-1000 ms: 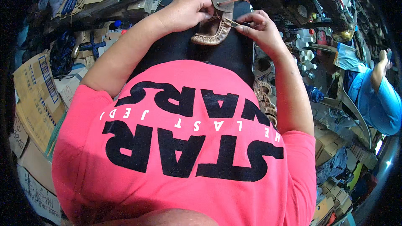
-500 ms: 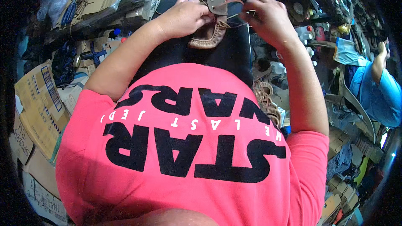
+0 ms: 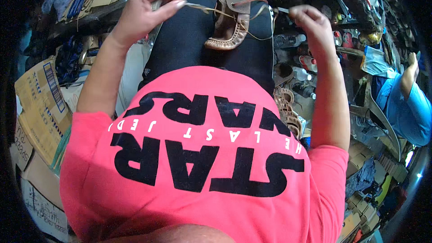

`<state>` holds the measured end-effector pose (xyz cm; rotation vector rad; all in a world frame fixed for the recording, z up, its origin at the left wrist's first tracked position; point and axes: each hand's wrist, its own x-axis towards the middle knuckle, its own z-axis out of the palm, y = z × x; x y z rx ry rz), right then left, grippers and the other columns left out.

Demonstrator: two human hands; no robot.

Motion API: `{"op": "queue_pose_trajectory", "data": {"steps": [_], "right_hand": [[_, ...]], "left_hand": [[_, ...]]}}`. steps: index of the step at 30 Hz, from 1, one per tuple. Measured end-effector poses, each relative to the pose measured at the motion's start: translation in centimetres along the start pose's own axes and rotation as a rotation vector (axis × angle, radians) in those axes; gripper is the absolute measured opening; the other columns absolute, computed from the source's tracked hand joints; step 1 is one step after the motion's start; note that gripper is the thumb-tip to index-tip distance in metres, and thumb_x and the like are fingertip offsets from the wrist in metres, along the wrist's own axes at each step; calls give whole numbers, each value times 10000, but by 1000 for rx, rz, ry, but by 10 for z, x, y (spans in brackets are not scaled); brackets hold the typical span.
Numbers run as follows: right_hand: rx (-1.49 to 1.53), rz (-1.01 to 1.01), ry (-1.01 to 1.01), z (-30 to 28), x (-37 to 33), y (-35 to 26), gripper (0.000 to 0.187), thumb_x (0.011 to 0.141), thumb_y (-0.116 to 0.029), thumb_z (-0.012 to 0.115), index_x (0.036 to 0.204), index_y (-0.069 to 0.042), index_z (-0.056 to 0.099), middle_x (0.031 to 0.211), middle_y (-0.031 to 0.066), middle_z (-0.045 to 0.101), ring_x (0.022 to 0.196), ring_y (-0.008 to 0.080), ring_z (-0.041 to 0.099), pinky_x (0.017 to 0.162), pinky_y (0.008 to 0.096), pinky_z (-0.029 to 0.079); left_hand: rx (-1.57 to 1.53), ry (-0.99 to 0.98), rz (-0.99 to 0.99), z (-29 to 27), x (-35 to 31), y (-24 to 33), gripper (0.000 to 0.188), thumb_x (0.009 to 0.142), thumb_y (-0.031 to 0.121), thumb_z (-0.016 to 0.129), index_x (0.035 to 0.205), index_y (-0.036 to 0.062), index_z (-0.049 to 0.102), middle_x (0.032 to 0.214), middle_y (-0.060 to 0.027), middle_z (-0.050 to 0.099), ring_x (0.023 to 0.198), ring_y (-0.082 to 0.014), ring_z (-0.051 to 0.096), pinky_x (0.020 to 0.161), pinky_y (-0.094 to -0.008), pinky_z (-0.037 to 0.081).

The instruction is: Sewing the upper part of a leather shoe by hand using a needle and thread.

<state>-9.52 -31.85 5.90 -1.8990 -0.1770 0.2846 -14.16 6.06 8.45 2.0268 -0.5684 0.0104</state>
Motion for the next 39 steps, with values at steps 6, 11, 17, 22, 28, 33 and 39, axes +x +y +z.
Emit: {"op": "queue_pose_trajectory", "data": {"steps": [6, 11, 17, 22, 28, 33, 39], "right_hand": [[832, -86, -347, 101, 18, -52, 250, 932, -274, 547, 991, -33, 574, 846, 23, 592, 765, 127, 539, 735, 268, 442], [-607, -51, -351, 21, -15, -23, 227, 869, -207, 630, 797, -2, 565, 718, 3, 519, 697, 59, 472, 642, 222, 406], [-1190, 223, -222, -71, -47, 39, 207, 805, -102, 613, 996, -98, 693, 943, 189, 645, 793, 306, 641, 736, 361, 491], [-423, -191, -204, 47, -3, -29, 163, 775, -5, 667, 929, -55, 684, 850, 37, 602, 810, 127, 582, 732, 256, 463], [-472, -233, -237, 60, 16, -24, 115, 789, -10, 668, 892, -59, 681, 849, 31, 586, 792, 126, 613, 714, 246, 494], [-437, -251, -269, 67, 15, -17, 120, 781, -19, 683, 891, -67, 688, 853, 22, 583, 798, 116, 608, 717, 246, 491], [-371, -306, -172, 78, -3, -7, 147, 777, -25, 684, 912, -83, 693, 860, 34, 590, 790, 136, 610, 704, 261, 483]], "left_hand": [[-722, -422, 51, 69, 18, 31, 195, 912, 185, 567, 823, 12, 574, 779, -17, 567, 753, -118, 565, 702, -253, 451], [338, -183, 156, 5, -32, -42, 148, 853, 162, 599, 893, 23, 634, 800, -100, 608, 745, -226, 603, 681, -321, 471], [814, 70, -240, -46, -67, -80, 249, 758, 200, 689, 937, 32, 652, 893, -136, 601, 851, -313, 598, 745, -383, 472], [200, -18, 115, 48, 36, -41, 404, 716, 219, 753, 1079, 82, 639, 1052, -95, 636, 998, -217, 596, 874, -315, 451], [63, -205, 48, 85, 80, -44, 556, 595, 252, 832, 1055, 50, 593, 963, -140, 661, 917, -270, 636, 800, -331, 492], [-6, -322, -54, 88, 83, -48, 466, 604, 248, 830, 973, 34, 641, 876, -111, 685, 864, -226, 649, 786, -305, 488], [-197, -438, 31, 92, 76, -61, 326, 720, 176, 742, 1007, 47, 658, 909, -78, 696, 870, -184, 645, 804, -294, 478]]}}
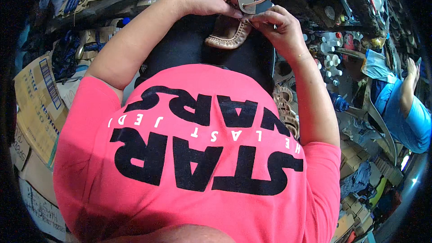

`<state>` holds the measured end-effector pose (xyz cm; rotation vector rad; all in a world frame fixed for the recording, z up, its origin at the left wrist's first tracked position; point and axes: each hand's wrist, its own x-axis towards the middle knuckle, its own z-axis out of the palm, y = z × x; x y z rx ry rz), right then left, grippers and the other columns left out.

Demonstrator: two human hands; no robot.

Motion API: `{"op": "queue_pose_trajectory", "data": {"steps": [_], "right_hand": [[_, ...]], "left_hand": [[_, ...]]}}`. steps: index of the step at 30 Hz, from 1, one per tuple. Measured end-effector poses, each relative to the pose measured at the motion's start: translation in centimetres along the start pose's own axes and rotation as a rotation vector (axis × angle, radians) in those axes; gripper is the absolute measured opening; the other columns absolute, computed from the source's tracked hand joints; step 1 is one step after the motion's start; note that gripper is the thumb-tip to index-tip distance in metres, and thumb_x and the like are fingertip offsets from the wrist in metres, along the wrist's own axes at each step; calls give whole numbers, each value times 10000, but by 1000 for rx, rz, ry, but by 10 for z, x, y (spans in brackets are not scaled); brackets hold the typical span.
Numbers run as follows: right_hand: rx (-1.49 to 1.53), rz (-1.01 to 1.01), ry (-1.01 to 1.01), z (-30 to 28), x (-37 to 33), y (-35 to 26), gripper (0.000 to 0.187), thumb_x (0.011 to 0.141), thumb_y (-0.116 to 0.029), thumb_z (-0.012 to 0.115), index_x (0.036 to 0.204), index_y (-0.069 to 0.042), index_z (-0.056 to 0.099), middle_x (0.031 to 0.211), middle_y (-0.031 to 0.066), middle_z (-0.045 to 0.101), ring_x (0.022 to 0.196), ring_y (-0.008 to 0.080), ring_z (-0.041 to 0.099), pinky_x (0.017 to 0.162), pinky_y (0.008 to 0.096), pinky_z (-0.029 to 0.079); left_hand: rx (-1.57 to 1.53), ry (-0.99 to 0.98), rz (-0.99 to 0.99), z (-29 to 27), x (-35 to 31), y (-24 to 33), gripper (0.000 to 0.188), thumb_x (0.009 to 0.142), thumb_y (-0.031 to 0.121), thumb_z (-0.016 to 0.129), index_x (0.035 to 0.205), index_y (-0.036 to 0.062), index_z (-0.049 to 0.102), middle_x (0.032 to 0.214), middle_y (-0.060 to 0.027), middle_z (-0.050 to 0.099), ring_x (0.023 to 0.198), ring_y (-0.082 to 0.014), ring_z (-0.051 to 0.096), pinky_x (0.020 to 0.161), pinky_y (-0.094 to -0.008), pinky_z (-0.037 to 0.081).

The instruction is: Sewing the upper part of a leather shoe by hand using a needle and thread.

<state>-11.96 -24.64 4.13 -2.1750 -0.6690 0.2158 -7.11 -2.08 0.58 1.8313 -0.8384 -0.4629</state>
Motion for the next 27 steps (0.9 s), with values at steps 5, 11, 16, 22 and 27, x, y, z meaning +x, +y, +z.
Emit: {"op": "queue_pose_trajectory", "data": {"steps": [5, 11, 16, 22, 27], "right_hand": [[-197, -56, 6, 1, -7, -11, 167, 793, 29, 641, 938, -48, 676, 880, 57, 578, 826, 155, 599, 712, 247, 470], [-567, -180, -61, -4, 0, -36, 287, 721, 6, 603, 946, -148, 690, 893, 115, 595, 808, 316, 609, 696, 392, 490], [-881, -329, -141, 1, 16, -61, 197, 724, -51, 575, 874, -115, 686, 882, 119, 592, 829, 292, 606, 734, 380, 473], [-915, -245, -225, 10, 24, -54, 142, 716, -47, 564, 814, -66, 665, 879, 131, 601, 853, 306, 611, 763, 387, 487], [-826, -207, -204, 3, 22, -53, 172, 730, 12, 541, 840, -51, 657, 894, 171, 626, 860, 327, 627, 756, 405, 506]], "left_hand": [[166, -80, 24, -4, -3, 6, 274, 771, 133, 680, 1038, 75, 673, 945, -64, 679, 907, -205, 635, 839, -301, 467], [290, -171, 52, -6, -2, 11, 275, 785, 148, 649, 1058, 150, 685, 1041, -53, 611, 958, -244, 605, 854, -314, 465], [342, -182, 42, -7, -4, 6, 258, 781, 164, 668, 1010, 44, 656, 1037, -128, 597, 1007, -284, 569, 892, -340, 447], [398, 135, 22, -5, 6, -7, 174, 662, 77, 670, 833, 48, 667, 805, -168, 598, 821, -337, 592, 727, -374, 470], [192, 129, 188, -10, 4, -1, 136, 691, 83, 673, 821, 46, 663, 809, -157, 596, 797, -313, 602, 714, -347, 475]]}}
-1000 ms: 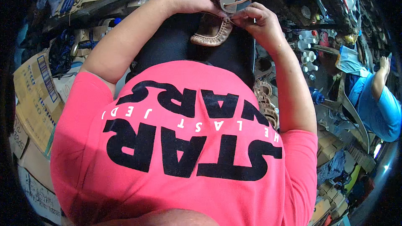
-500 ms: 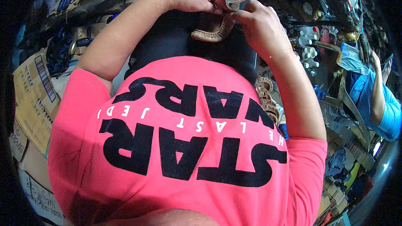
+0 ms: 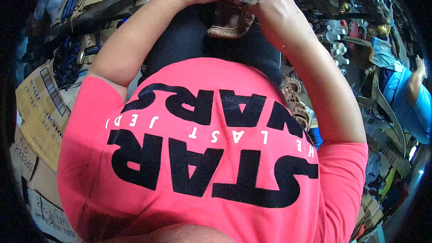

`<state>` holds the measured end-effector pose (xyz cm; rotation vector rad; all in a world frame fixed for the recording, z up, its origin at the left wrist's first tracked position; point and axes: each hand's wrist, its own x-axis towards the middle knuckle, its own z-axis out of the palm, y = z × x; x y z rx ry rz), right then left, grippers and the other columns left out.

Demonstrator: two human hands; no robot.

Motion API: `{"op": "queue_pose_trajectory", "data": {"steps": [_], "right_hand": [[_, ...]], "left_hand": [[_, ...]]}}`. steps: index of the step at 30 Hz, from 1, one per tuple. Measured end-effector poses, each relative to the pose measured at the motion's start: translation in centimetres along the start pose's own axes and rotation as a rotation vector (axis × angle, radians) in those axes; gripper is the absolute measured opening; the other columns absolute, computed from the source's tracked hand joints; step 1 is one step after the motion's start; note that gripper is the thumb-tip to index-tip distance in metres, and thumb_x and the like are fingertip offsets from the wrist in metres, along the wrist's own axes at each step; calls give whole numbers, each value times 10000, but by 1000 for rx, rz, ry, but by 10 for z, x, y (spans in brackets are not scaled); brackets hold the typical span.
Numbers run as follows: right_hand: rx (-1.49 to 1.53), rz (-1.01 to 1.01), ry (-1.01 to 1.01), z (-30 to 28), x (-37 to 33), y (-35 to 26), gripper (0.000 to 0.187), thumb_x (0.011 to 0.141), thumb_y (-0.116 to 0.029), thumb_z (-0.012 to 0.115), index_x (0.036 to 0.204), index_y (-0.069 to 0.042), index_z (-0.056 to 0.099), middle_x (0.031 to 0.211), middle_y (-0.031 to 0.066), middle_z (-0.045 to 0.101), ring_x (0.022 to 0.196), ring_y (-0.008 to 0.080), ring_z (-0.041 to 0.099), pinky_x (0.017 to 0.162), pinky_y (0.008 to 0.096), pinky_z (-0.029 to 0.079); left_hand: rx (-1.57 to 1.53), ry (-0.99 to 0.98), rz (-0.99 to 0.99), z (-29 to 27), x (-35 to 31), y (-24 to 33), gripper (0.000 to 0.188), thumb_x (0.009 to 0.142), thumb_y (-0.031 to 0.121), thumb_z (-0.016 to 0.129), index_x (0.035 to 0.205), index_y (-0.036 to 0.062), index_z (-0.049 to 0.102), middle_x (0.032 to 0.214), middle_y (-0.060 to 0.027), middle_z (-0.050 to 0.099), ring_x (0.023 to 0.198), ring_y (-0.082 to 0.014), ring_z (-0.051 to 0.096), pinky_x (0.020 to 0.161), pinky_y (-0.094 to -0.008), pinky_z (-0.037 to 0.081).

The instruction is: Sewing the upper part of a leather shoe by hand using a needle and thread.

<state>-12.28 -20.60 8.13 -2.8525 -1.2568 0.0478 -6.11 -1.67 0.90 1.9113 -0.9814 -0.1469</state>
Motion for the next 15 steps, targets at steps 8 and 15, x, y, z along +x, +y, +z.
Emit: {"op": "queue_pose_trajectory", "data": {"steps": [8, 15], "right_hand": [[452, 196, 168, 37, -7, 12, 79, 789, -62, 609, 857, -37, 641, 855, 133, 624, 817, 298, 631, 712, 370, 500], [1585, 521, 93, 30, -61, 38, 231, 881, -259, 595, 916, -31, 615, 751, -35, 520, 706, 82, 472, 718, 259, 417]], "left_hand": [[260, 336, -119, 4, -17, 40, 110, 804, 116, 601, 873, 33, 620, 926, -125, 600, 909, -250, 601, 772, -363, 473], [80, -179, -599, -23, -96, 93, 378, 804, 144, 658, 1152, 32, 567, 859, -134, 669, 795, -172, 635, 727, -296, 481]]}}
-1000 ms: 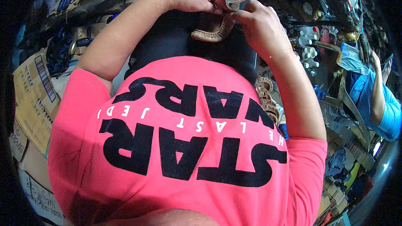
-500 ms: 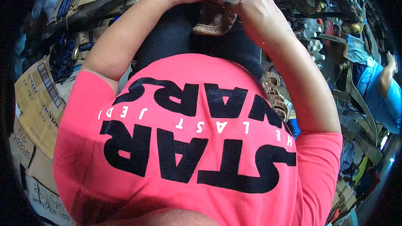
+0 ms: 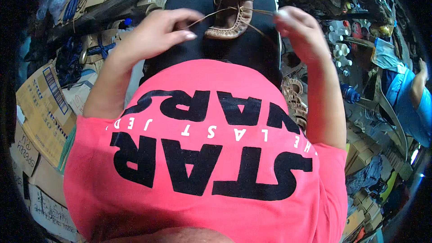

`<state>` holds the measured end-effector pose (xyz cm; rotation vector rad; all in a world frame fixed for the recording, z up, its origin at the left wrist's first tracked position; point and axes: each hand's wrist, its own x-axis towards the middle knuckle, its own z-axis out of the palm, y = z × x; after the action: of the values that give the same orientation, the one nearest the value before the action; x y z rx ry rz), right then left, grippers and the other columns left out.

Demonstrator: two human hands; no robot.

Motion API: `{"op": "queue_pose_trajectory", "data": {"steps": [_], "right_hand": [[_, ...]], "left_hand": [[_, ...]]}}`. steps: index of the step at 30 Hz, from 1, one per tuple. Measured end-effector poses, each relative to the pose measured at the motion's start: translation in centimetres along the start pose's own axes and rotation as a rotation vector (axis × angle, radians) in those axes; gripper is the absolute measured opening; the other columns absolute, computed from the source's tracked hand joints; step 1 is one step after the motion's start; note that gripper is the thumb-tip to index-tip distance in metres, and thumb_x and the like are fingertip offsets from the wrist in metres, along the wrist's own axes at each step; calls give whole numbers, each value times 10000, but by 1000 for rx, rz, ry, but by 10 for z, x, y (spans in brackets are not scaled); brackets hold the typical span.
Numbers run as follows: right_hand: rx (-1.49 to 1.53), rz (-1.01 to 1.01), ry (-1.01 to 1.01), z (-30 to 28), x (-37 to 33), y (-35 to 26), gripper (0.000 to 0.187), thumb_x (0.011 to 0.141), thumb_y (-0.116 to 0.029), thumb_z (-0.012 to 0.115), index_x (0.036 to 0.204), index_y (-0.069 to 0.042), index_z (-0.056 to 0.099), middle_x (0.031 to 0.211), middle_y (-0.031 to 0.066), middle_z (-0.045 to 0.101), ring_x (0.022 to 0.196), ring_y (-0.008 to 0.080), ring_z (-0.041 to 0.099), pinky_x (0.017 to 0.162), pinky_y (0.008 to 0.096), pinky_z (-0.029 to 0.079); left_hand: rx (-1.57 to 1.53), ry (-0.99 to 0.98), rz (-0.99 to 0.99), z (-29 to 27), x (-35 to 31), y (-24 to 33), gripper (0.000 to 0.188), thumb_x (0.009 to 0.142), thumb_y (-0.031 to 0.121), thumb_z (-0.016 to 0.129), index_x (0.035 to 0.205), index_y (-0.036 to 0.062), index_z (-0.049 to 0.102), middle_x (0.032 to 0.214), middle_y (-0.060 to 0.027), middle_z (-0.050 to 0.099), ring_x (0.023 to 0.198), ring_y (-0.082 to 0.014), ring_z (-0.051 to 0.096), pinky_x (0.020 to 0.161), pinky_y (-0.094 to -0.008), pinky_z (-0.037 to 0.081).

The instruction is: Sewing the upper part of a leather shoe by hand using a needle and thread.

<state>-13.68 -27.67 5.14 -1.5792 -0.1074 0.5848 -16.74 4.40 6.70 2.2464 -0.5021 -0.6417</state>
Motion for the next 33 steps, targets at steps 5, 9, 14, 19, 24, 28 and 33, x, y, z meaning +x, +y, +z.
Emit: {"op": "queue_pose_trajectory", "data": {"steps": [5, 9, 14, 19, 24, 28, 33], "right_hand": [[761, -366, -89, -52, -29, -20, 262, 919, -250, 501, 1018, -20, 580, 708, -15, 437, 695, 112, 458, 892, 360, 430], [-252, -190, 101, -47, -8, -2, 403, 908, -369, 541, 1081, -16, 628, 909, 39, 658, 783, 109, 548, 861, 316, 418], [-1202, -31, 181, -12, 14, 20, 400, 873, -378, 586, 672, -34, 550, 633, 125, 558, 630, 250, 569, 612, 385, 395], [-1337, -421, 198, -22, 7, 51, 341, 880, -306, 568, 640, -72, 513, 625, 99, 547, 633, 300, 520, 715, 373, 349], [-1413, -447, 247, -30, 4, 60, 288, 879, -287, 571, 684, -79, 527, 669, 85, 565, 674, 285, 545, 744, 380, 364], [-1427, -390, 264, -43, -7, 75, 264, 885, -279, 559, 709, -82, 544, 694, 90, 579, 695, 288, 554, 755, 386, 368], [-1409, -459, 295, -56, -18, 83, 304, 885, -317, 548, 695, -82, 525, 686, 96, 577, 692, 298, 550, 730, 387, 366]], "left_hand": [[290, 0, -294, -39, -3, -16, 203, 835, 182, 643, 948, 14, 663, 880, -72, 651, 810, -131, 587, 732, -260, 456], [-564, 355, 178, -17, 36, -3, 232, 895, 257, 565, 876, 31, 618, 951, -101, 619, 920, -217, 594, 828, -311, 431], [-1782, 200, 414, 2, 54, 13, 418, 976, 354, 382, 649, 110, 470, 649, -75, 540, 704, -251, 584, 769, -385, 433], [-1693, 340, 233, 6, 50, -8, 484, 972, 354, 399, 549, 142, 297, 505, -4, 285, 486, -149, 278, 642, -317, 347], [-1675, 357, 218, -2, 45, -10, 485, 968, 358, 403, 548, 143, 289, 502, -3, 274, 484, -148, 282, 632, -311, 337], [-1628, 246, 324, 3, 48, -26, 478, 969, 354, 396, 550, 152, 287, 503, 3, 264, 478, -144, 269, 618, -309, 321], [-1644, 189, 284, -9, 34, -46, 465, 984, 338, 364, 563, 144, 333, 510, 10, 306, 481, -144, 316, 651, -320, 364]]}}
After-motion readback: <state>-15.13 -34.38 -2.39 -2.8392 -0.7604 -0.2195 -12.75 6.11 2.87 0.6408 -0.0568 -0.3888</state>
